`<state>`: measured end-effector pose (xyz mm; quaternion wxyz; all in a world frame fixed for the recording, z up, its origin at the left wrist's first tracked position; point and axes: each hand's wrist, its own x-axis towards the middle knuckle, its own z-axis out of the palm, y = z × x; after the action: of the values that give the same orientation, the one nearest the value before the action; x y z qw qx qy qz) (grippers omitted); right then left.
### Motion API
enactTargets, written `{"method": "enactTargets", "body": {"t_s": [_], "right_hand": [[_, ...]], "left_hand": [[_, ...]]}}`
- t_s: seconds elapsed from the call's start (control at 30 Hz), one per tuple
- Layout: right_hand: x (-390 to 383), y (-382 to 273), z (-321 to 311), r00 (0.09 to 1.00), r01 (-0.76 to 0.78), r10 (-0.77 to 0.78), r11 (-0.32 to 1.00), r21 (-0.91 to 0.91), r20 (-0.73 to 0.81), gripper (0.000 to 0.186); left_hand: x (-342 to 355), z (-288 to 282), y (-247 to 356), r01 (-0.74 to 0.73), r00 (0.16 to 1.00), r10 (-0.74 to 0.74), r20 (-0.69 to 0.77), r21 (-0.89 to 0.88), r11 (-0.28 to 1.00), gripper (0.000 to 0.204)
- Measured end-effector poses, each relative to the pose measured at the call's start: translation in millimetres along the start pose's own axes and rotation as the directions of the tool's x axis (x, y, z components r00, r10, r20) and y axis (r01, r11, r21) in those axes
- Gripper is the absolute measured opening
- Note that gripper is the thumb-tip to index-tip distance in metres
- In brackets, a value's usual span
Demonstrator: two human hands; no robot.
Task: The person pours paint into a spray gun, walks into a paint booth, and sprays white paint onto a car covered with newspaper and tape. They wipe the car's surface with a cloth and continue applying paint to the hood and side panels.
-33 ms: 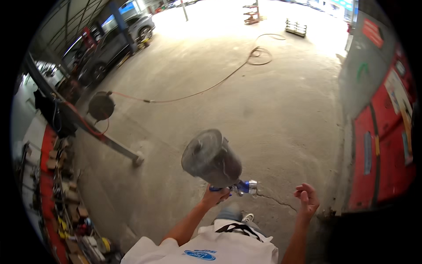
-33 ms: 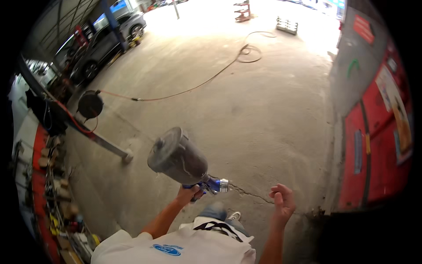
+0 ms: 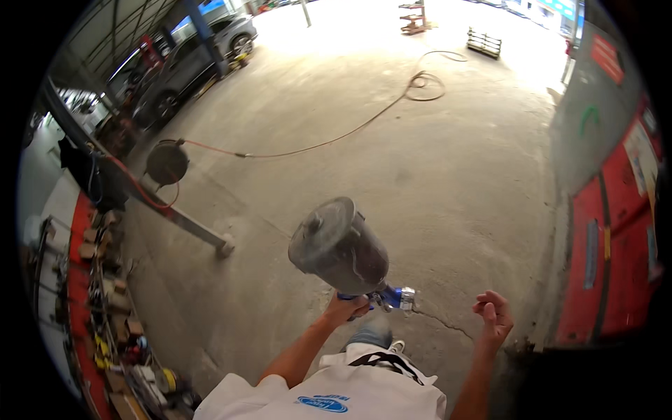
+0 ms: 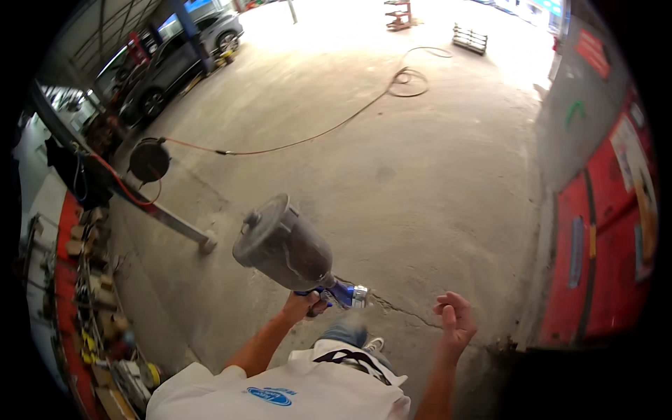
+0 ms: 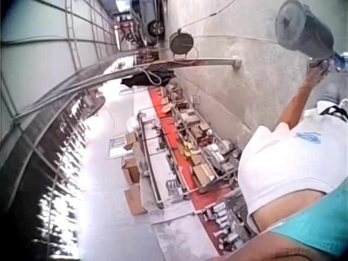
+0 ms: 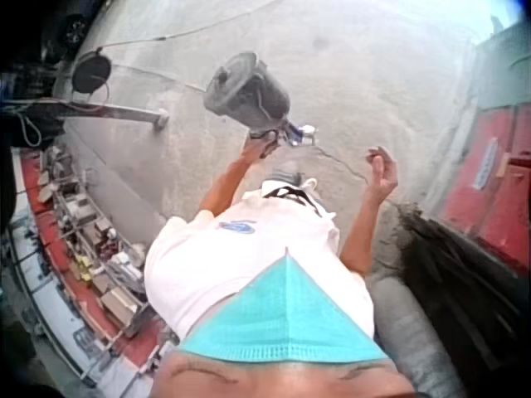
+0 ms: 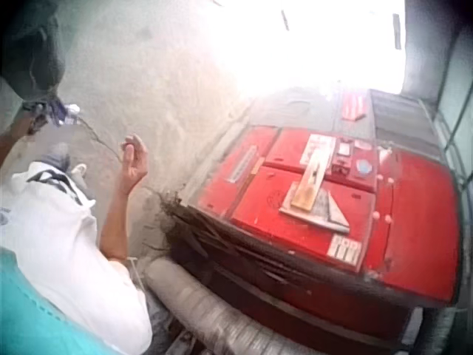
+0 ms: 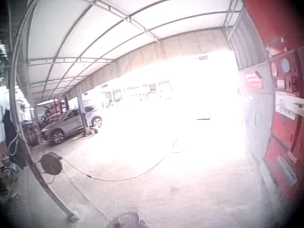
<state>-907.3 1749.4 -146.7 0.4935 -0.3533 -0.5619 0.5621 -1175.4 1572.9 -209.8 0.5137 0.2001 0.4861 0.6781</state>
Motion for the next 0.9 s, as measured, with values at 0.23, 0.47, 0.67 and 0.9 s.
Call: {"method": "enactTargets", "body": {"t_s": [0.23,0.47,0.67,0.9], "right_hand": [[115.7,10.6,29.8,0.989,-0.02,0.031,0.997,-0.074,0.143,0.023],[335.9,68.3,34.9,0.98,-0.164,0.17,0.984,-0.067,0.099,0.02],[514.5,122.6,3.5,0.972,-0.226,0.22,0.971,-0.081,-0.079,0.02],[741.8,203.0,-65.2,0.942,-0.308,0.272,0.933,-0.187,-0.194,0.016]], "left_hand": [[83.3,-2.3,38.1,-0.038,0.955,0.073,0.288,-0.124,0.992,0.064],[339.3,59.2,84.7,0.031,0.913,0.07,0.403,-0.238,0.971,0.066],[565.2,120.2,114.0,0.024,0.954,0.043,0.298,-0.215,0.976,0.055],[810.3,180.7,105.5,0.008,1.0,-0.006,0.024,-0.083,0.997,0.018]]}}
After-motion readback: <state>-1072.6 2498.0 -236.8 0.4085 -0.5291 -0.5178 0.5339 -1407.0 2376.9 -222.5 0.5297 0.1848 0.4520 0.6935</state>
